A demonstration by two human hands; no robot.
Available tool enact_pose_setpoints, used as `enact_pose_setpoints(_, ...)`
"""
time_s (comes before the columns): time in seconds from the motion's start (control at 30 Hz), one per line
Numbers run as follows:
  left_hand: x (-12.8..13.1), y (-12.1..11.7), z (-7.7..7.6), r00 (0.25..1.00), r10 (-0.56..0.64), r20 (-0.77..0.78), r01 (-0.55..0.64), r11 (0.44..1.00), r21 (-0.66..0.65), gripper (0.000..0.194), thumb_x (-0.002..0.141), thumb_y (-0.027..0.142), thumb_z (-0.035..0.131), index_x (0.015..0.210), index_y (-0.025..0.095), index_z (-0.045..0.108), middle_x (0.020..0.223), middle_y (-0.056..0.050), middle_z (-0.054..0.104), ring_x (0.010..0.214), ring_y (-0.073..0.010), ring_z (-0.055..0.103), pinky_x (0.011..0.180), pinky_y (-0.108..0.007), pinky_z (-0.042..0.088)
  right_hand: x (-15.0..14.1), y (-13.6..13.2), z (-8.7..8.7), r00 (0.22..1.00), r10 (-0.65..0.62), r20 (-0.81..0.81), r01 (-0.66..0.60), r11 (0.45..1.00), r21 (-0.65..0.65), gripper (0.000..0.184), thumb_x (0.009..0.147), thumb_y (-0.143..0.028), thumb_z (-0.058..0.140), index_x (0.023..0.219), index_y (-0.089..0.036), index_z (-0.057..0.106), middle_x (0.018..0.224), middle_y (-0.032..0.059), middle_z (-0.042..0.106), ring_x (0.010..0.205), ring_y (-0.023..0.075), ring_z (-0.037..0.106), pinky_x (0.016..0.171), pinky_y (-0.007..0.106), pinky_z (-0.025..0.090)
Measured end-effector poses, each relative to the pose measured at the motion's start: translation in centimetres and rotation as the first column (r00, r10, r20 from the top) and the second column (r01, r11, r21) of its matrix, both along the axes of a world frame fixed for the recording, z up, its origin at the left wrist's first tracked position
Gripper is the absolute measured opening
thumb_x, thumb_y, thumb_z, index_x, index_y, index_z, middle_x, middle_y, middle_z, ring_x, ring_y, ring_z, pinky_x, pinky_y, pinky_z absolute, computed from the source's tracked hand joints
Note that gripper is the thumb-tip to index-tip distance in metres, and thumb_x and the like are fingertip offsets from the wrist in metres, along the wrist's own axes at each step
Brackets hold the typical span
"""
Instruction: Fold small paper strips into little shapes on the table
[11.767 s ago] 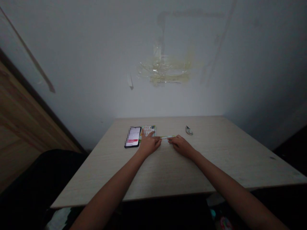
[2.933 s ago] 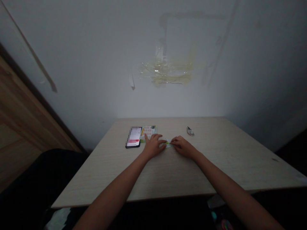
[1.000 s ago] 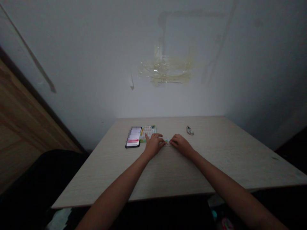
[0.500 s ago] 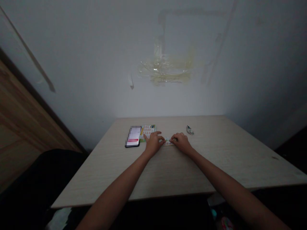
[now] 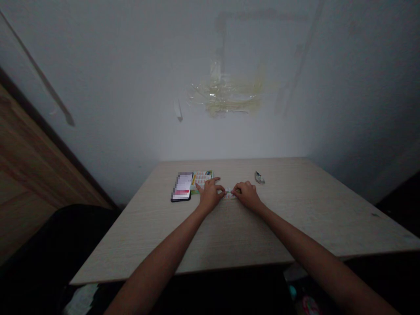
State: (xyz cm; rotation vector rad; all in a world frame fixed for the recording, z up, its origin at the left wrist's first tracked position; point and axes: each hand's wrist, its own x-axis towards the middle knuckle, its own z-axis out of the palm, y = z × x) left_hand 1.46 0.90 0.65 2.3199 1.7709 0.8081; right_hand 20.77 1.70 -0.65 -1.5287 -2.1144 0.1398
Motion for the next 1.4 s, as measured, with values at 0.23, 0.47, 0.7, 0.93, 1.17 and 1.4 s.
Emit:
enact_pose_setpoints(0.23, 0.0, 0.1, 0.0, 1.000, 0.001, -0.005, -0.001, 1.000, -0.007, 0.008, 0.081, 0.040, 0.073, 0.084, 0.033, 0.075, 0.145, 0.003, 0.051, 0.136, -0.0354, 0.036, 0.104, -0.082, 0.002, 0.0, 0.1, -0.4, 1.000, 0.005, 0.025, -0.005, 1.000, 0.016, 0.017, 0.090, -0.038, 0.062, 0.089, -0.022, 0.067, 0.094, 0.0066, 0.069, 0.097, 0.0242, 0.052, 0.081, 0.035, 0.034)
enact_pose_setpoints(0.47, -0.3, 0.1, 0.0, 0.999, -0.047, -0.015, 0.047, 0.999, -0.001, 0.015, 0.083, 0.037, 0.070, 0.098, 0.038, 0.071, 0.148, 0.003, 0.049, 0.139, -0.0357, 0.032, 0.102, -0.084, 0.000, 0.0, 0.0, -0.5, 0.999, 0.001, 0.049, -0.002, 1.000, 0.025, 0.015, 0.091, -0.038, 0.061, 0.092, -0.023, 0.065, 0.097, 0.0063, 0.066, 0.099, 0.0253, 0.050, 0.081, 0.036, 0.033)
enact_pose_setpoints(0.7, -0.3, 0.3, -0.2, 0.983, -0.179, -0.050, 0.177, 0.983, -0.037, 0.013, 0.090, 0.033, 0.062, 0.097, 0.038, 0.070, 0.142, 0.009, 0.056, 0.142, -0.0314, 0.031, 0.103, -0.083, -0.006, 0.1, 0.0, -0.6, 0.998, -0.037, 0.047, 0.037, 0.999, 0.005, 0.015, 0.090, -0.038, 0.063, 0.095, -0.024, 0.064, 0.103, 0.0071, 0.062, 0.103, 0.0253, 0.049, 0.084, 0.036, 0.033)
enact_pose_setpoints(0.93, -0.3, -0.3, 0.1, 0.955, -0.283, -0.090, 0.278, 0.958, -0.063, 0.018, 0.091, 0.038, 0.059, 0.105, 0.037, 0.069, 0.132, 0.005, 0.065, 0.139, -0.0282, 0.038, 0.104, -0.079, -0.014, 0.6, 0.3, -0.5, 0.994, -0.106, 0.033, 0.107, 0.994, -0.012, 0.016, 0.090, -0.038, 0.062, 0.096, -0.024, 0.066, 0.106, 0.0064, 0.060, 0.106, 0.0243, 0.048, 0.085, 0.033, 0.033)
enact_pose_setpoints(1.17, -1.0, -0.9, 0.7, 0.928, -0.341, -0.148, 0.345, 0.938, 0.005, 0.019, 0.090, 0.042, 0.060, 0.106, 0.042, 0.071, 0.123, 0.005, 0.069, 0.129, -0.0278, 0.045, 0.103, -0.080, -0.013, 1.2, 0.9, -1.0, 0.994, -0.102, -0.036, 0.103, 0.994, 0.020, 0.016, 0.091, -0.033, 0.060, 0.098, -0.023, 0.071, 0.105, 0.0077, 0.061, 0.103, 0.0229, 0.050, 0.089, 0.033, 0.035)
enact_pose_setpoints(1.4, -0.7, -1.6, 0.3, 0.959, -0.240, -0.148, 0.253, 0.964, 0.081, 0.020, 0.087, 0.045, 0.065, 0.104, 0.038, 0.073, 0.112, 0.001, 0.071, 0.120, -0.0273, 0.050, 0.106, -0.078, -0.013, 1.7, 1.1, -1.5, 0.988, 0.020, -0.152, -0.008, 0.997, 0.081, 0.016, 0.089, -0.027, 0.063, 0.096, -0.024, 0.077, 0.101, 0.0073, 0.064, 0.101, 0.0220, 0.052, 0.093, 0.035, 0.038)
